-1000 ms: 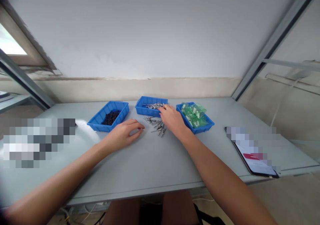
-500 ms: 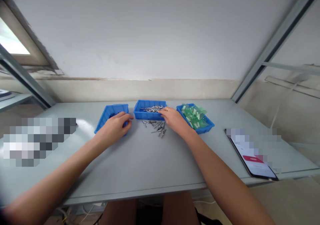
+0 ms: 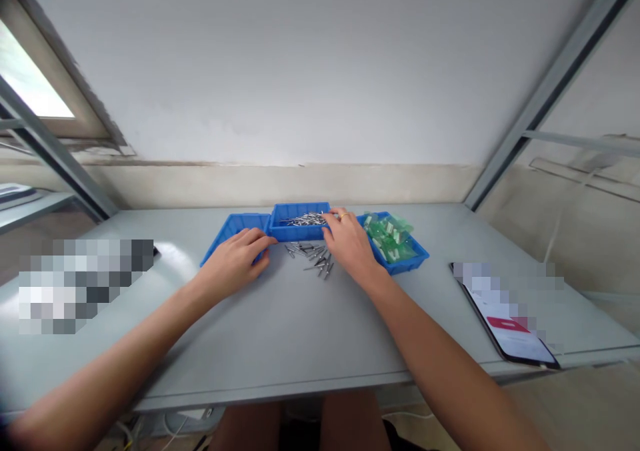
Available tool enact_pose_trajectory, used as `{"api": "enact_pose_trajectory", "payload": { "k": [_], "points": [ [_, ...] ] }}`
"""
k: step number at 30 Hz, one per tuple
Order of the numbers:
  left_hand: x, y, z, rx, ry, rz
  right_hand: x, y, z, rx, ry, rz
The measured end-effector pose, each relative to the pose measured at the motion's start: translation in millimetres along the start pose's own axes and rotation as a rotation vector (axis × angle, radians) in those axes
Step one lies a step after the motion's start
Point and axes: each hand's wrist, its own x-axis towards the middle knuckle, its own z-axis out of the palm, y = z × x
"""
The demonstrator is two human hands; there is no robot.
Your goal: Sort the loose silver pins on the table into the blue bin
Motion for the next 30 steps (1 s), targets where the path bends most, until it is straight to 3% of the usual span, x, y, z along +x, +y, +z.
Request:
{"api": "enact_pose_trajectory", "payload": {
  "k": [2,4,6,8,11,15,30],
  "points": [
    [-0.3,5.4,-2.9,0.016,0.065,0.047,-1.1,-1.0,-7.3,0.034,-0.017,-0.005],
    [-1.6,13.8,-3.8,-0.04,0.067,0.135,-2.9,0.3,-11.2,0.078,-0.191,-0.053],
    [-3.8,23.7,-2.4,-0.162,-0.038,0.254,-5.9,3.6,-10.9,0.063,-0.372,-0.096],
    [-6.2,32.2,1.0,-0.271,-0.15,0.288,-9.3,8.0,-8.0,0.031,-0.462,-0.121],
    [-8.5,37.9,7.3,-0.38,-0.24,0.25,-12.8,14.4,-3.6,0.027,-0.485,-0.137],
    [-8.6,36.3,12.9,-0.459,-0.26,0.167,-12.0,16.3,-1.9,0.017,-0.503,-0.112],
    [-6.4,36.6,17.1,-0.544,-0.115,-0.02,-9.0,4.7,-7.1,0.018,-0.481,-0.153]
  ]
}}
